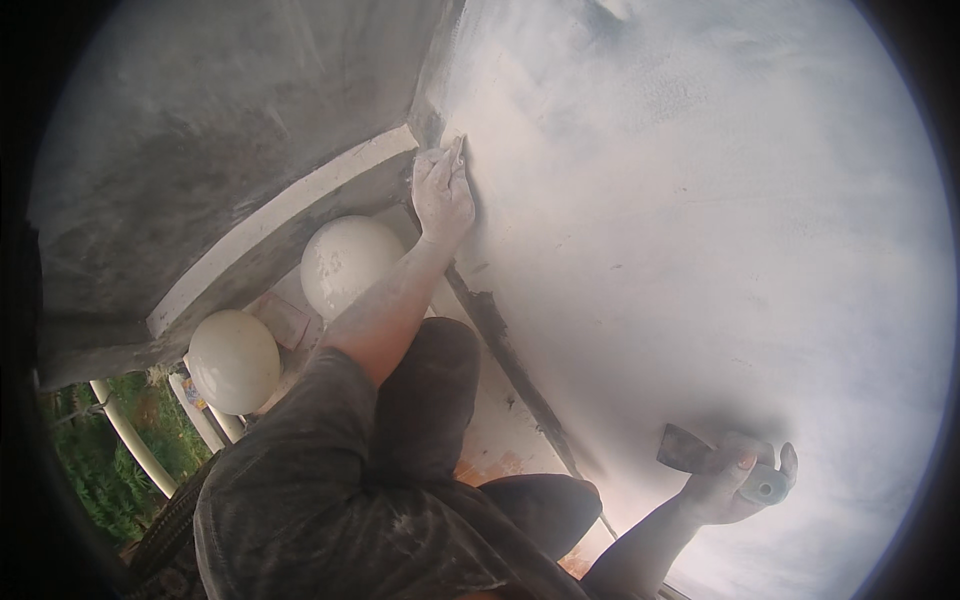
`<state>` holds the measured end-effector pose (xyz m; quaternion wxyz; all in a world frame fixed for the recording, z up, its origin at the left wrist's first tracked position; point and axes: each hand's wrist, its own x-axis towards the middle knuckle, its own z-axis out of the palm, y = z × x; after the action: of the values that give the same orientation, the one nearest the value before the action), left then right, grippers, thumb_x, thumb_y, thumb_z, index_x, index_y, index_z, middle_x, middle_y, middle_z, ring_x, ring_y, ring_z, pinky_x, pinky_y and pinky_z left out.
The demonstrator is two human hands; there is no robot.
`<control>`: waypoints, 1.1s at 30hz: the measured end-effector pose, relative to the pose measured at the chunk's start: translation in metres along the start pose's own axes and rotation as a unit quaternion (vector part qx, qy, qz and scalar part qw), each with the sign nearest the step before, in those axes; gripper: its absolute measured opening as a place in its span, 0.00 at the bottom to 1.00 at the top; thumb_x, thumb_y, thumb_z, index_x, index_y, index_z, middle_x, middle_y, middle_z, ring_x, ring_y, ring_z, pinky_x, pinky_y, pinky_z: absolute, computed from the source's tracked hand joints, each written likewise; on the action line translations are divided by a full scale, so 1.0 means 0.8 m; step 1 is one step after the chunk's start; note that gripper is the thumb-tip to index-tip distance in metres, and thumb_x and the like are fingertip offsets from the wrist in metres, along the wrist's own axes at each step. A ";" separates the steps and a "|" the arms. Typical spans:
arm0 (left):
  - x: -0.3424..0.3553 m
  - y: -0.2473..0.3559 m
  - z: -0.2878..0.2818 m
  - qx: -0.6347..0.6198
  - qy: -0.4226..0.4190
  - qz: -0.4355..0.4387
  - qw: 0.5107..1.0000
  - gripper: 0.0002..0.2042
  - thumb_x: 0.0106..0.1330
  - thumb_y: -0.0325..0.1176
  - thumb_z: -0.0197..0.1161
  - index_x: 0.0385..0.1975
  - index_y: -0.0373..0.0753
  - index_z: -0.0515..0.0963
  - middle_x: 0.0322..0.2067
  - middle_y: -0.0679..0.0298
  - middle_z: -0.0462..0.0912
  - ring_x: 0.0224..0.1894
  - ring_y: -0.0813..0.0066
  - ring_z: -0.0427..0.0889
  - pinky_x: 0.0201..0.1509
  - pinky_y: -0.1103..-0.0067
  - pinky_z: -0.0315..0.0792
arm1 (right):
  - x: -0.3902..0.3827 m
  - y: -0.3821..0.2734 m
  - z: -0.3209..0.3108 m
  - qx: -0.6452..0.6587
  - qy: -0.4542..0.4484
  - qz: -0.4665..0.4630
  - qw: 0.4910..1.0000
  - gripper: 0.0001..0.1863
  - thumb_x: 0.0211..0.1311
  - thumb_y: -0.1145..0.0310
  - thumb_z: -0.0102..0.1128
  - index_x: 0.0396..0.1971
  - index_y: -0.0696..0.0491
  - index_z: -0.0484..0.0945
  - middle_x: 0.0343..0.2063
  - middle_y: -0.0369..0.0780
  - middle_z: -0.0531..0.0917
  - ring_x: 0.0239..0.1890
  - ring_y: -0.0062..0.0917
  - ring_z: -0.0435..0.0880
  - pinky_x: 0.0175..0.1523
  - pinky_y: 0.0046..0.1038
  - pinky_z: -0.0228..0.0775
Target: The person applies and smooths white plaster onto a vertical wall using a trowel and hand. They repeatedly spread the material, scrape excess, and refine the surface along the wall edge.
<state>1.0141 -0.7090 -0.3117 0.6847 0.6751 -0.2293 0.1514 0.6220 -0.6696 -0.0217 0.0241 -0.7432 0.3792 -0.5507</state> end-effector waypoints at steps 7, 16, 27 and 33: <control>0.002 -0.009 -0.002 0.051 -0.018 -0.017 0.998 0.18 0.65 0.19 0.60 0.52 0.39 0.85 0.39 0.59 0.80 0.46 0.62 0.78 0.54 0.70 0.74 | -0.001 -0.006 0.008 0.008 0.009 0.005 1.000 0.34 0.68 0.54 0.68 0.62 0.63 0.66 0.26 0.36 0.78 0.27 0.20 0.76 0.37 0.24 0.71; 0.006 -0.007 -0.006 0.087 -0.059 -0.045 0.993 0.16 0.66 0.20 0.59 0.52 0.37 0.85 0.40 0.59 0.81 0.47 0.61 0.78 0.54 0.70 0.74 | -0.001 -0.008 0.006 -0.018 0.013 0.001 1.000 0.33 0.68 0.53 0.67 0.61 0.62 0.68 0.27 0.36 0.78 0.27 0.21 0.76 0.35 0.25 0.71; 0.002 -0.002 -0.006 0.022 -0.004 -0.003 1.000 0.14 0.67 0.24 0.62 0.50 0.39 0.86 0.38 0.60 0.82 0.45 0.61 0.79 0.54 0.69 0.74 | 0.001 -0.006 0.012 0.027 0.010 -0.004 1.000 0.30 0.69 0.58 0.65 0.61 0.62 0.67 0.25 0.34 0.75 0.25 0.19 0.73 0.32 0.21 0.65; -0.003 -0.009 -0.008 0.054 -0.014 0.005 0.998 0.15 0.67 0.23 0.61 0.51 0.39 0.85 0.38 0.60 0.82 0.46 0.62 0.79 0.55 0.69 0.74 | 0.002 -0.001 0.007 -0.064 0.013 -0.040 0.997 0.33 0.70 0.51 0.64 0.61 0.63 0.68 0.27 0.34 0.77 0.29 0.19 0.76 0.38 0.24 0.70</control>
<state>1.0166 -0.7031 -0.3186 0.6431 0.7122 -0.2337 0.1569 0.6277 -0.6719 -0.0224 -0.0503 -0.7505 0.3842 -0.5354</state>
